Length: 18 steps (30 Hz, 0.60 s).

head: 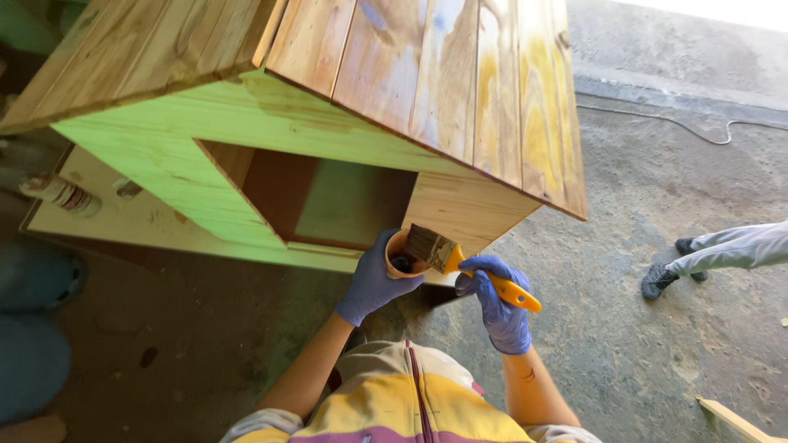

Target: The person pours a liquid from a bottle into a small cup, then uses a paintbrush to apply the liquid to the surface of a wooden structure. The person repeatedly dips the brush into the cup and applies the liquid to the roof and sides of the structure.

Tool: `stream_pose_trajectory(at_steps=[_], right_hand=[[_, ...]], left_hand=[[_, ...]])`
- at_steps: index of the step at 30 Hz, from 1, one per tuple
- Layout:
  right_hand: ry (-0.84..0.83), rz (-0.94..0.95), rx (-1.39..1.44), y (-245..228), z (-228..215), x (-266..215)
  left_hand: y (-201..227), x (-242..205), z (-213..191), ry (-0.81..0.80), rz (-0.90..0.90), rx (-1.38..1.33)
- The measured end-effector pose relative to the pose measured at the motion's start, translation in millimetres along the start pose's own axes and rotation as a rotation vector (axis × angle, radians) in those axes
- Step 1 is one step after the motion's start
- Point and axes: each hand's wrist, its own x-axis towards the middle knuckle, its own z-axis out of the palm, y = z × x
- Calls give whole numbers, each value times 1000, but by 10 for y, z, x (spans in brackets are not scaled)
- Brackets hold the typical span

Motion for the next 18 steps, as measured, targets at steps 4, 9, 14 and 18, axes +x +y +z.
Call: stream_pose_trajectory(at_steps=[4,9,14,18], right_hand=[[73,-6,136,-55,-4,-131],[143,-99,413,259,-45,-319],[463,-202,265,208,59,-300],[649,-273,247,408,164,-226]], left_hand=[[-207,51,72,31,79,47],[-349,172,153,30,125,-79],[-237,266,227,-19,100,-100],[-355,330,325,-76,195,-180]])
